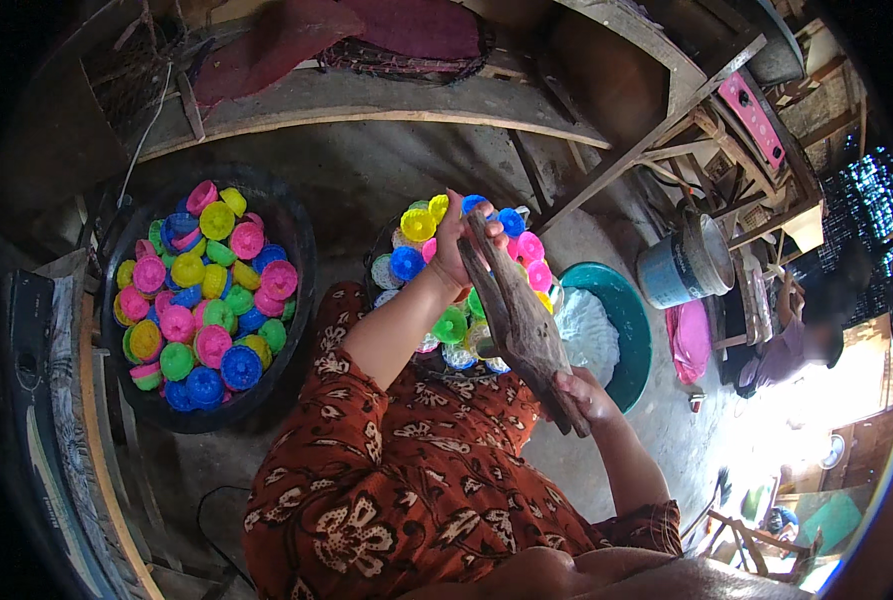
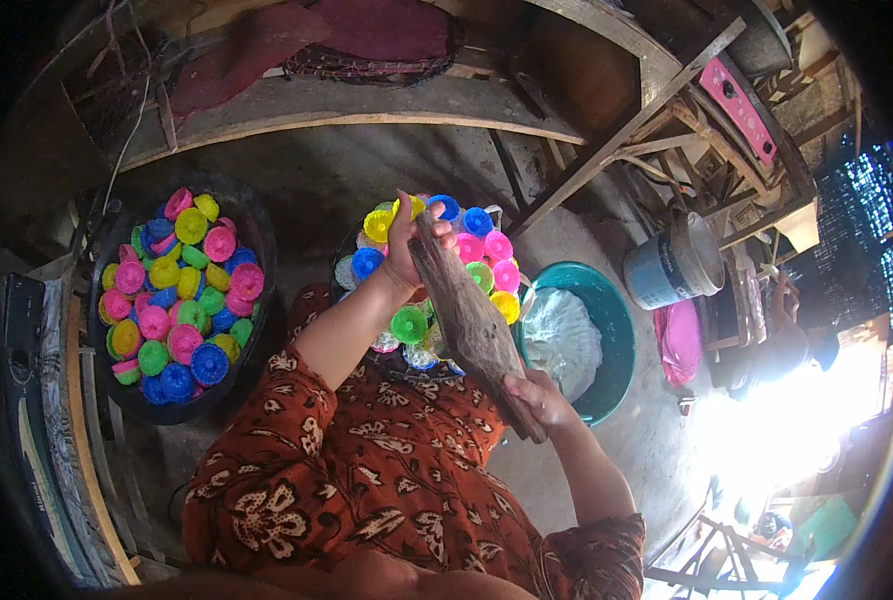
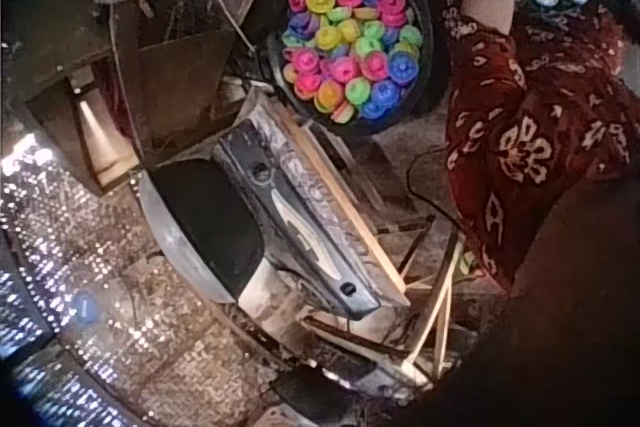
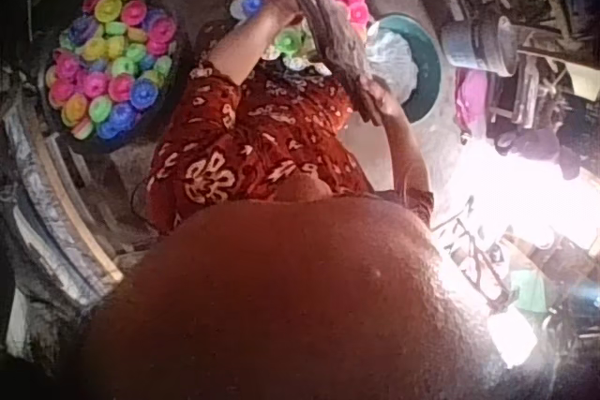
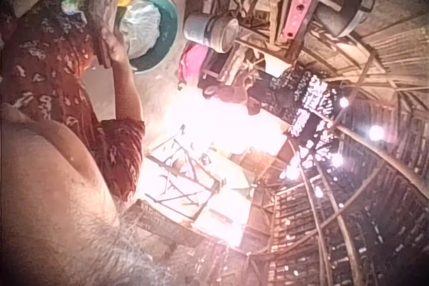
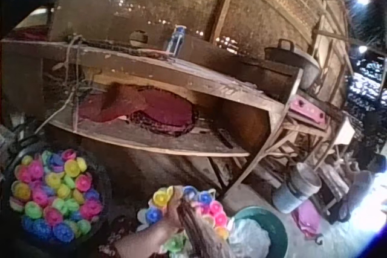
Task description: The person scoops white paste into a wooden mold, presses it into a tray of small cups, and then places colorful plastic lids on top of each filled cup. The process is repeated multiple times.
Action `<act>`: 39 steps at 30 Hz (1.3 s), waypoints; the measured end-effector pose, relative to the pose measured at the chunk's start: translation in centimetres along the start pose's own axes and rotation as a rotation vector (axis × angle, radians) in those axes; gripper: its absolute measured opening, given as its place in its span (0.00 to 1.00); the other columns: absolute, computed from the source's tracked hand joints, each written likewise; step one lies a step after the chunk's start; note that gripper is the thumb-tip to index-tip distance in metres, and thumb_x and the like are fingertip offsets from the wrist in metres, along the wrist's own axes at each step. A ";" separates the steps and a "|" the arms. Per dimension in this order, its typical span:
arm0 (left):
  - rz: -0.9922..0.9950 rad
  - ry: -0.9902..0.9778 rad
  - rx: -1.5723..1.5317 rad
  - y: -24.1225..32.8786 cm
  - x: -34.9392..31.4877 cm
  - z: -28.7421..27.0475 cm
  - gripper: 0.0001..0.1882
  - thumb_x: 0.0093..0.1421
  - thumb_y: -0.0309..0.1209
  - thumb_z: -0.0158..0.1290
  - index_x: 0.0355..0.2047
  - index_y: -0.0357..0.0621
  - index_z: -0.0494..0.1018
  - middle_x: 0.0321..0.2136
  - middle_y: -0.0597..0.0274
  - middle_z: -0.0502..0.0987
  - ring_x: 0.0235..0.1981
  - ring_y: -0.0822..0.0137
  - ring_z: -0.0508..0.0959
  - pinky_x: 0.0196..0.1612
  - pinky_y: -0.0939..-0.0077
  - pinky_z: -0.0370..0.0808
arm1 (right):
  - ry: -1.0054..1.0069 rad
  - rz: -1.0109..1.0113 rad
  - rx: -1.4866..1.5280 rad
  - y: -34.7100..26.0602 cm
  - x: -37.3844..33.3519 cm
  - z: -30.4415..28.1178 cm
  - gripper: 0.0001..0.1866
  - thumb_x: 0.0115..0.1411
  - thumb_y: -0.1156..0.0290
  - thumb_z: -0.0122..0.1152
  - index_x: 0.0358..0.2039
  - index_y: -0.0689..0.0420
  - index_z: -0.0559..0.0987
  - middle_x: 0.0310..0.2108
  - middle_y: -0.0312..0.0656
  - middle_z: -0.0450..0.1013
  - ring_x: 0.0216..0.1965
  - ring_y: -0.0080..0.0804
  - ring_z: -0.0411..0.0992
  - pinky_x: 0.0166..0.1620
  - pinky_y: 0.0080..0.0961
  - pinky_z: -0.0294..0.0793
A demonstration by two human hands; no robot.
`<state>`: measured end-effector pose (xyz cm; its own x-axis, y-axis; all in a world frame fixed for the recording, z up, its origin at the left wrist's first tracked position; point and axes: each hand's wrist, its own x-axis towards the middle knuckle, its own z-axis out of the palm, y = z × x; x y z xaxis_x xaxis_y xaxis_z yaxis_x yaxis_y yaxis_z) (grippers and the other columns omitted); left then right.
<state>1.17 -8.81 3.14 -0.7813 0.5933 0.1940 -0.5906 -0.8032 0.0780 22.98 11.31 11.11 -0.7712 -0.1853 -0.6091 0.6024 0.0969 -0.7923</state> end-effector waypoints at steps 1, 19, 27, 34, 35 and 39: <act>0.033 0.009 0.049 0.4 -0.1 0.2 0.29 0.55 0.67 0.39 0.28 0.53 0.65 0.18 0.70 0.70 0.24 0.67 0.72 0.30 0.70 0.69 | 0.005 -0.004 -0.001 0.0 0.3 0.3 0.39 0.49 0.44 0.62 0.47 0.70 0.70 0.34 0.46 0.73 0.30 0.32 0.73 0.31 0.26 0.73; -0.247 0.099 0.583 0.3 -0.3 3.4 0.46 0.56 0.70 0.20 0.59 0.51 0.61 0.42 0.55 0.74 0.45 0.62 0.71 0.50 0.59 0.64 | 0.052 -0.361 -0.001 0.3 -1.0 0.8 0.41 0.49 0.44 0.59 0.49 0.71 0.67 0.38 0.45 0.71 0.36 0.29 0.70 0.38 0.25 0.70; -0.109 0.103 2.243 -2.1 -6.6 -0.6 0.28 0.64 0.53 0.36 0.33 0.45 0.79 0.42 0.61 0.71 0.42 0.59 0.67 0.47 0.62 0.61 | 0.136 -0.651 0.474 5.1 -3.9 -1.7 0.44 0.50 0.35 0.53 0.60 0.50 0.60 0.36 0.52 0.71 0.27 0.37 0.72 0.28 0.29 0.72; 0.409 0.091 2.507 -3.9 -10.4 -0.5 0.17 0.61 0.45 0.47 0.26 0.48 0.77 0.35 0.65 0.68 0.41 0.59 0.65 0.42 0.58 0.59 | 0.426 -0.655 0.683 8.9 -6.8 -3.9 0.46 0.48 0.34 0.56 0.56 0.58 0.61 0.33 0.48 0.70 0.25 0.36 0.71 0.26 0.28 0.72; 0.322 0.094 2.524 -3.9 -10.4 -0.4 0.18 0.61 0.46 0.45 0.27 0.48 0.78 0.36 0.65 0.68 0.42 0.58 0.65 0.43 0.56 0.58 | 0.446 -0.656 0.709 9.4 -7.0 -4.1 0.45 0.48 0.35 0.55 0.56 0.58 0.61 0.33 0.48 0.70 0.25 0.36 0.71 0.26 0.28 0.73; 0.220 0.095 2.549 -3.9 -10.0 -0.4 0.22 0.63 0.48 0.41 0.29 0.49 0.79 0.38 0.63 0.68 0.44 0.57 0.63 0.45 0.56 0.57 | 0.501 -0.654 0.737 11.0 -7.5 -4.6 0.45 0.50 0.36 0.54 0.58 0.58 0.60 0.33 0.48 0.70 0.25 0.34 0.71 0.26 0.28 0.73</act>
<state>11.21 -11.58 0.48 -0.8091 0.4839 0.3333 0.5874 0.6517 0.4798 34.48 18.29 6.80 -0.8814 0.4451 -0.1581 -0.1057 -0.5122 -0.8524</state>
